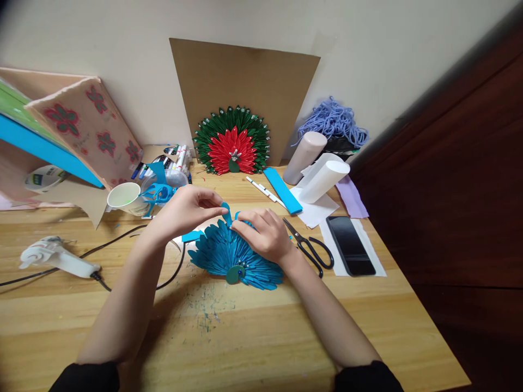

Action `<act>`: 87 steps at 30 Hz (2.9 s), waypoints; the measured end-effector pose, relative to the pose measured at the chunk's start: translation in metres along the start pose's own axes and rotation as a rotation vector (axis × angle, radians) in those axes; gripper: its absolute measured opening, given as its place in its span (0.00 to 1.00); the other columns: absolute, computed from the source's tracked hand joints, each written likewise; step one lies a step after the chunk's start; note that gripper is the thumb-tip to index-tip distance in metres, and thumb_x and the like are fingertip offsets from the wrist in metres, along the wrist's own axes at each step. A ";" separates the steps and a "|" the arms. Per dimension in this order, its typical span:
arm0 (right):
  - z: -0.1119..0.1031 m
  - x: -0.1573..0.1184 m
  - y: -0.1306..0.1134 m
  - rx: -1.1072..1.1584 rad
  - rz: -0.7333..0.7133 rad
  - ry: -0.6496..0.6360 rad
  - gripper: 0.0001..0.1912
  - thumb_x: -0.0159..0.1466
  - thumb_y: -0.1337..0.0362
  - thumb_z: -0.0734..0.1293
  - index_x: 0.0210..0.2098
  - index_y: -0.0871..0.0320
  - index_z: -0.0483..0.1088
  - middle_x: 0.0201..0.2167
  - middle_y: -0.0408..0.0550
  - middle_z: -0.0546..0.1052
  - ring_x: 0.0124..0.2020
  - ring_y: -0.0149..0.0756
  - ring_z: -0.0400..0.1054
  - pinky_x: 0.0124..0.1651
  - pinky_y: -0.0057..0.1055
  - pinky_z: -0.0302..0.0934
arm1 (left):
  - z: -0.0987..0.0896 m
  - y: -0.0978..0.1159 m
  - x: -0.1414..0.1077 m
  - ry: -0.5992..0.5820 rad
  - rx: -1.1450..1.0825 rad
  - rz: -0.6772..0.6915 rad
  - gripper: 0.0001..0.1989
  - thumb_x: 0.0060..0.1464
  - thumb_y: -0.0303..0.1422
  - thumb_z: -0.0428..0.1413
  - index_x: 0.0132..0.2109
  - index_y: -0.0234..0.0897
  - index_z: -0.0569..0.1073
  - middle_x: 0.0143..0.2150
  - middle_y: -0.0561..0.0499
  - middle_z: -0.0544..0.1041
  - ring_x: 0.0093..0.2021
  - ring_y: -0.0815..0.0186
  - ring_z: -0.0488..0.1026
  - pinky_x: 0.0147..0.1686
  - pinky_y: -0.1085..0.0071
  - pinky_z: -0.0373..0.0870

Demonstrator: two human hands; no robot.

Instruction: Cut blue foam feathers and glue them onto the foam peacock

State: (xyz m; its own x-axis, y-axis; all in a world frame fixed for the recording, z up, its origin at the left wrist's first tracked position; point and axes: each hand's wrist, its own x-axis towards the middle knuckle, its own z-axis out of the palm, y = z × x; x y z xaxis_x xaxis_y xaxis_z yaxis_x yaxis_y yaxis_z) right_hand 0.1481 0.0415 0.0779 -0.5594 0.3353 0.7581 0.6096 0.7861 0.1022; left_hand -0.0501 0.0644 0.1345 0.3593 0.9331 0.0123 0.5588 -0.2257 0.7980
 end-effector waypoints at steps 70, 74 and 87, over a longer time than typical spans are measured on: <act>0.005 0.000 0.000 0.047 0.157 -0.101 0.02 0.61 0.66 0.65 0.34 0.57 0.69 0.33 0.49 0.73 0.35 0.37 0.63 0.37 0.34 0.57 | 0.025 -0.015 0.002 -0.024 -0.114 -0.111 0.10 0.46 0.37 0.57 0.30 0.32 0.74 0.26 0.50 0.74 0.29 0.68 0.68 0.27 0.74 0.60; 0.004 0.000 -0.001 0.047 0.164 -0.102 0.02 0.61 0.67 0.64 0.33 0.57 0.69 0.33 0.48 0.73 0.35 0.37 0.63 0.37 0.34 0.57 | 0.026 -0.015 0.003 -0.025 -0.108 -0.129 0.11 0.46 0.38 0.56 0.30 0.32 0.74 0.26 0.50 0.74 0.29 0.68 0.67 0.26 0.74 0.60; 0.004 0.001 0.000 0.065 0.196 -0.097 0.03 0.61 0.67 0.64 0.34 0.56 0.70 0.33 0.49 0.72 0.36 0.38 0.64 0.38 0.35 0.58 | 0.027 -0.015 0.004 -0.066 -0.182 -0.127 0.10 0.46 0.36 0.57 0.28 0.31 0.73 0.25 0.51 0.73 0.27 0.69 0.67 0.25 0.75 0.59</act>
State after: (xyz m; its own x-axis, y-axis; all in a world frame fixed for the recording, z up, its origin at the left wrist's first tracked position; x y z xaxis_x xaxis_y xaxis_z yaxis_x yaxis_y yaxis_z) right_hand 0.1447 0.0438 0.0760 -0.4867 0.5309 0.6937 0.6766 0.7314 -0.0850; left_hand -0.0371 0.0637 0.1060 0.3455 0.9294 -0.1300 0.4608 -0.0473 0.8863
